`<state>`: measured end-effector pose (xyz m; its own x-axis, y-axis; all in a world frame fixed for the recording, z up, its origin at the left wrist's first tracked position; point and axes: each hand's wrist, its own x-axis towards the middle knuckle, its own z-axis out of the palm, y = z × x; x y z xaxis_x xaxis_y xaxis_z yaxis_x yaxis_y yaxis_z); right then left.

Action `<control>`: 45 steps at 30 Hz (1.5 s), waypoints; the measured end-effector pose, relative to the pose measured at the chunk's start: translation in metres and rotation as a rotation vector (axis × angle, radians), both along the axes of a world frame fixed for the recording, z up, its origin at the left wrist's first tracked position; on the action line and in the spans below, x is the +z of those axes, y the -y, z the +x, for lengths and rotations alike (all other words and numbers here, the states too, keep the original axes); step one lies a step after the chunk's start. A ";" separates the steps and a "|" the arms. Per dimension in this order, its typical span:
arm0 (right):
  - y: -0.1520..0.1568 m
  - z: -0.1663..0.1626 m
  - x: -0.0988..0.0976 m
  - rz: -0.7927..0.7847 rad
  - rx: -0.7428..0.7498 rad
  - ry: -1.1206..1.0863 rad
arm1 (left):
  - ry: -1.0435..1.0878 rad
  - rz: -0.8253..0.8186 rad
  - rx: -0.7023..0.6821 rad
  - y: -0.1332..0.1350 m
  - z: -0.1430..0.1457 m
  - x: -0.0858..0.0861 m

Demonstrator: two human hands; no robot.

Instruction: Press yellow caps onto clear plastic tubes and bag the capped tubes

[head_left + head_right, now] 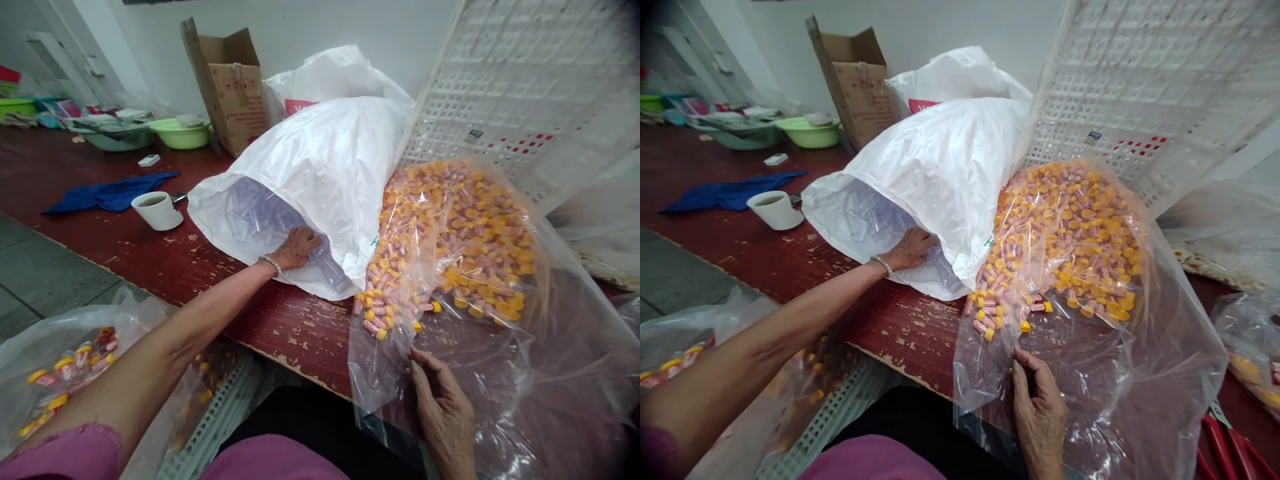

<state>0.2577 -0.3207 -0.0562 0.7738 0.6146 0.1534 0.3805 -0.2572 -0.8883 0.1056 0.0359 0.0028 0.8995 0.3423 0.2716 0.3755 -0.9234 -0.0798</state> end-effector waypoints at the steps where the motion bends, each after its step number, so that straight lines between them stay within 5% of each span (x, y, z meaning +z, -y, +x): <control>1: 0.000 0.000 0.000 -0.007 0.002 0.008 | -0.009 -0.001 -0.019 0.000 0.000 0.000; 15: 0.002 0.001 0.015 0.104 -0.069 -0.175 | -0.184 0.020 -0.209 0.012 -0.013 0.016; 19: 0.005 0.025 0.029 0.095 -0.109 -0.021 | -0.161 -0.030 -0.253 0.019 -0.010 0.023; 25: -0.035 0.067 0.039 -0.157 0.044 0.482 | -0.075 -0.217 -0.121 0.035 -0.018 0.013; 30: -0.071 0.087 0.028 -0.220 0.077 0.525 | 0.062 -0.287 0.004 0.048 -0.025 -0.004; 34: -0.063 0.093 0.025 -0.221 0.071 0.498 | 0.157 -0.298 0.116 0.057 -0.030 -0.011; 38: -0.039 0.070 0.041 -0.147 0.039 0.439 | 0.340 -0.373 0.202 0.082 -0.038 -0.008; 45: -0.039 -0.028 0.099 0.157 0.320 0.392 | 0.497 -1.000 0.020 0.160 -0.044 0.016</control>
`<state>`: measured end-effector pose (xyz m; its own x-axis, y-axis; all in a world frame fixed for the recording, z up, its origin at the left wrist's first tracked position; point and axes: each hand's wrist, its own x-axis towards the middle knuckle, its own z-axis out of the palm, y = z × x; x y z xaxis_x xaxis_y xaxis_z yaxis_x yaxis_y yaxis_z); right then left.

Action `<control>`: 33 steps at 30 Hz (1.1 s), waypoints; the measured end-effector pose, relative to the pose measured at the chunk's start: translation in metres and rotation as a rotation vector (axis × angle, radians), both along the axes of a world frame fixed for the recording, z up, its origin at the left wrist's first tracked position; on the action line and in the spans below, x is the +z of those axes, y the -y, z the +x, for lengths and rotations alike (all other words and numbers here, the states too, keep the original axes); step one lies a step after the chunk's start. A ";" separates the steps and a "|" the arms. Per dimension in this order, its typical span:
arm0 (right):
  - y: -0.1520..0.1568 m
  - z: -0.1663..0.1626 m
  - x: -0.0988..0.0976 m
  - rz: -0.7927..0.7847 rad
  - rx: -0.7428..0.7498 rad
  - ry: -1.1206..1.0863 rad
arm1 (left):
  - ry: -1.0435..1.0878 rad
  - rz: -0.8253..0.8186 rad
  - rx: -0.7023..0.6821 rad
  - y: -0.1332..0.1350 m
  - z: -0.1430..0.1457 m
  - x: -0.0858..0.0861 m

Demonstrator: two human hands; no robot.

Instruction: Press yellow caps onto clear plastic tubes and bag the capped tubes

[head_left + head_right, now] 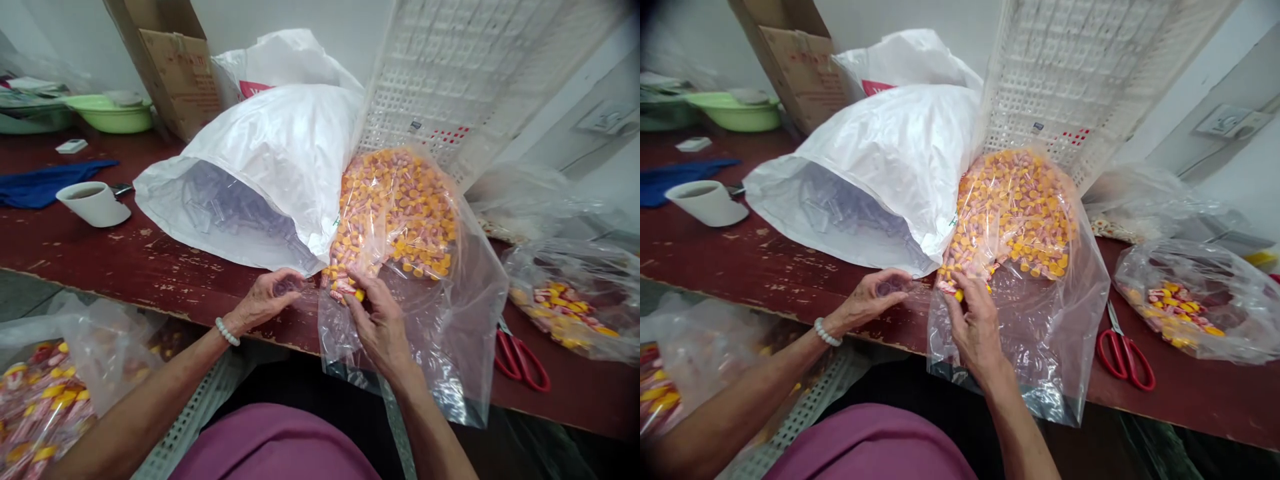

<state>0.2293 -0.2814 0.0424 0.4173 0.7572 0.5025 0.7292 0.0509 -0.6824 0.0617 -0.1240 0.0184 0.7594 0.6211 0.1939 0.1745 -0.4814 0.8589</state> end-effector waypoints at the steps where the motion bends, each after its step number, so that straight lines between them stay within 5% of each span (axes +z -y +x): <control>1: -0.003 -0.007 0.004 0.002 0.031 0.011 | 0.004 -0.043 -0.038 0.008 0.000 0.003; 7: -0.007 -0.013 0.001 -0.105 0.177 0.012 | 0.022 -0.163 -0.172 0.033 0.001 0.004; 13: -0.001 -0.014 0.002 -0.080 0.090 -0.161 | 0.082 -0.304 -0.140 0.041 0.007 -0.003; 19: 0.004 -0.020 -0.010 -0.089 0.209 0.064 | 0.043 -0.340 -0.119 0.042 0.004 0.003; 27: 0.013 -0.020 -0.019 -0.125 0.206 0.094 | 0.070 -0.490 -0.039 0.051 0.012 -0.006; 33: 0.007 0.049 -0.041 -0.156 -0.382 -0.038 | 0.199 -0.839 -0.006 0.045 0.011 -0.015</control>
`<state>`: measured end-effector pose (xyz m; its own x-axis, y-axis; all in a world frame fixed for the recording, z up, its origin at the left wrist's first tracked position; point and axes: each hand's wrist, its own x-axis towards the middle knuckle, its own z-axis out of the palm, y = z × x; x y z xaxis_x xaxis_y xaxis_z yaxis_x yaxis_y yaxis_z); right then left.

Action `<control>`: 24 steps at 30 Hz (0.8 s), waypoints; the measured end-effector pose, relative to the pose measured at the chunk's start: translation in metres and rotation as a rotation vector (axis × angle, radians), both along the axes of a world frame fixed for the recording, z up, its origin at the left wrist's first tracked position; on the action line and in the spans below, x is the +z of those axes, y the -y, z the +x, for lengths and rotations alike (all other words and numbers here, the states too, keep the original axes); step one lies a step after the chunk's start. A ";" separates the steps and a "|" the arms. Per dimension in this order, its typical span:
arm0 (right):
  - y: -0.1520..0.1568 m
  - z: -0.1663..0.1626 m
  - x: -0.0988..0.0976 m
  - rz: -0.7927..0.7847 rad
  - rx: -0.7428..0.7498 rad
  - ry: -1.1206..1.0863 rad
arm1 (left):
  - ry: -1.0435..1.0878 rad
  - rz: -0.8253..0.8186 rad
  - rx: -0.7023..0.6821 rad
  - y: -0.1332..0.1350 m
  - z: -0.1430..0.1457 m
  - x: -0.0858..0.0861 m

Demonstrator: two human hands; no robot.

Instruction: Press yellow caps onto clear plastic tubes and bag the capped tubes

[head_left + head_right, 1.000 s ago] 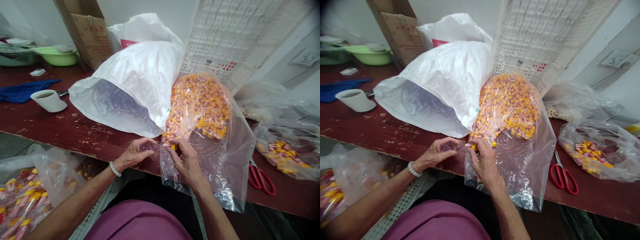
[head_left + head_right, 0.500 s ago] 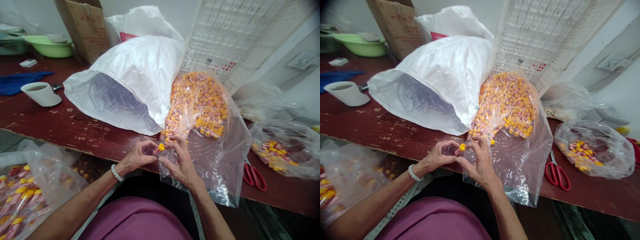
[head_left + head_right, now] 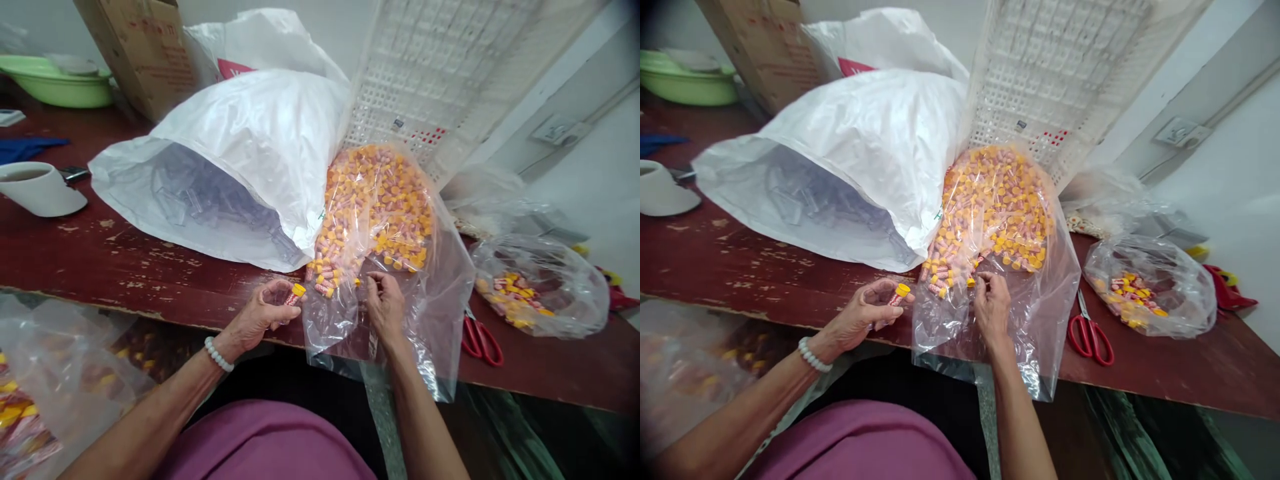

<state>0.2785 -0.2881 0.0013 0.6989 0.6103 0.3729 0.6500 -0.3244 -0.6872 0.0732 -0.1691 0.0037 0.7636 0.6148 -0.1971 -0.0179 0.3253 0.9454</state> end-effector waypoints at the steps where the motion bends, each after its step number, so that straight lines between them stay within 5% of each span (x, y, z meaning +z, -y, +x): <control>1: -0.005 0.010 -0.007 -0.030 -0.021 -0.001 | 0.007 -0.008 -0.012 0.001 -0.001 0.000; 7: -0.024 0.028 -0.028 -0.040 0.000 -0.011 | -0.052 0.113 -0.004 0.007 -0.001 0.008; 11: -0.004 0.005 0.001 0.056 -0.007 -0.089 | -0.094 0.316 0.021 0.007 0.002 0.012; 15: 0.009 -0.045 0.039 0.164 0.399 -0.138 | -0.143 0.524 -0.086 0.013 0.007 0.016; 18: 0.008 -0.071 0.051 0.143 0.577 0.003 | -0.156 0.706 -0.157 0.019 0.008 0.020; 24: 0.011 -0.071 0.050 0.070 0.517 0.064 | -0.227 0.794 -0.150 0.020 0.005 0.023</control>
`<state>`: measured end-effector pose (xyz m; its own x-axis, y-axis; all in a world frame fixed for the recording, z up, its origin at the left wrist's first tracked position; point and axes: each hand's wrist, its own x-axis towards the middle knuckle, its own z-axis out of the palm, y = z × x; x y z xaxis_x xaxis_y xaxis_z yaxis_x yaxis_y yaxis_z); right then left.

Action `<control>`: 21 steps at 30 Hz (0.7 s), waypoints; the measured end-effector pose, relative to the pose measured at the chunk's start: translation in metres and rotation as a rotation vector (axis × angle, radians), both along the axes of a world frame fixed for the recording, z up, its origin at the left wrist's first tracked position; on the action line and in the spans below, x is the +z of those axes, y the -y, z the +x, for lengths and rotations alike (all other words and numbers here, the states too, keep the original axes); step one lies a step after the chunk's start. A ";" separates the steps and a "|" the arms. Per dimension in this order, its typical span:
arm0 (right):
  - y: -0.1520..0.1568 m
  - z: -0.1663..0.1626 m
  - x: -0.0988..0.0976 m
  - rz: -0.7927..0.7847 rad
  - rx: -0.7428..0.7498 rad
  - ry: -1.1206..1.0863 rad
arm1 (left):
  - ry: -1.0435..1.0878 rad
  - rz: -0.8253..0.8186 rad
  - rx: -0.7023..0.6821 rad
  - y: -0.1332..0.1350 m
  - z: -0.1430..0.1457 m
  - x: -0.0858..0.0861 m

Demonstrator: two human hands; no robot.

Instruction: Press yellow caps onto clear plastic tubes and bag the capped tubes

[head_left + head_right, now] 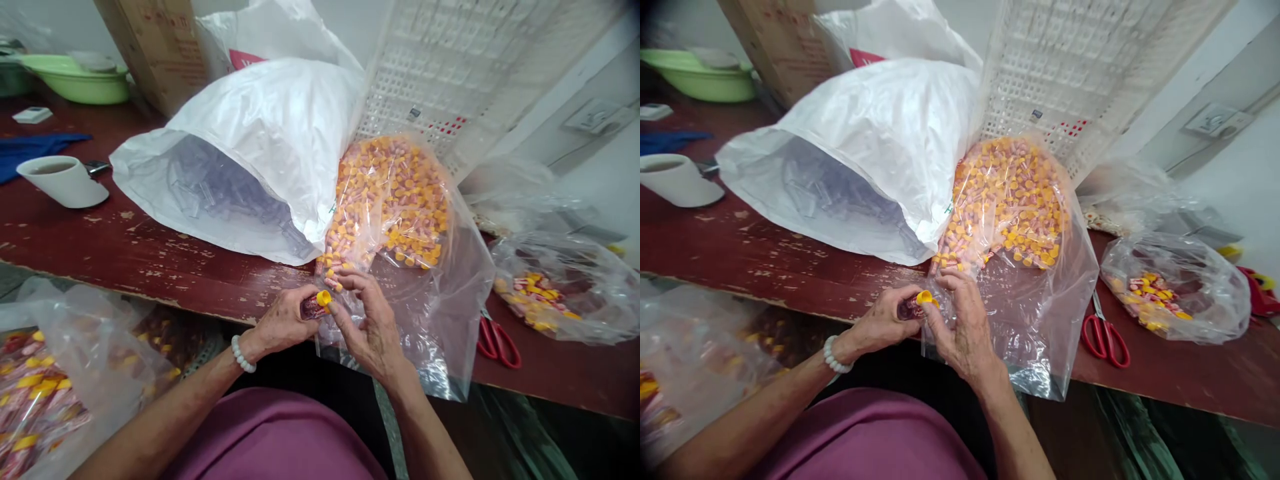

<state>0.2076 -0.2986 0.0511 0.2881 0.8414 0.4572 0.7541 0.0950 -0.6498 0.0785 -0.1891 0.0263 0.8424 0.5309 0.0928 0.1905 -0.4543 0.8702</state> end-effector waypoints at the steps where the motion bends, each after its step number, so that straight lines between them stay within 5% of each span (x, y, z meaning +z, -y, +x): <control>1: 0.002 0.000 -0.001 -0.005 0.007 0.027 | 0.000 -0.011 0.006 0.000 -0.001 0.000; 9: 0.009 -0.010 -0.015 -0.131 0.082 0.077 | 0.041 -0.237 0.049 0.003 0.001 -0.012; 13: 0.005 0.039 -0.035 0.024 -0.254 -0.094 | 0.107 -0.439 0.155 -0.006 0.000 -0.019; 15: -0.001 0.067 -0.051 -0.032 -0.407 -0.078 | 0.120 -0.507 0.233 -0.012 -0.003 -0.021; 21: -0.032 0.082 -0.079 -0.160 -0.259 0.053 | 0.127 -0.546 0.278 -0.014 -0.008 -0.022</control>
<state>0.2900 -0.2664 -0.0278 0.4813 0.8057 0.3452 0.7734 -0.2050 -0.5999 0.0705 -0.1753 0.0039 0.6660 0.7279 -0.1631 0.1172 0.1138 0.9866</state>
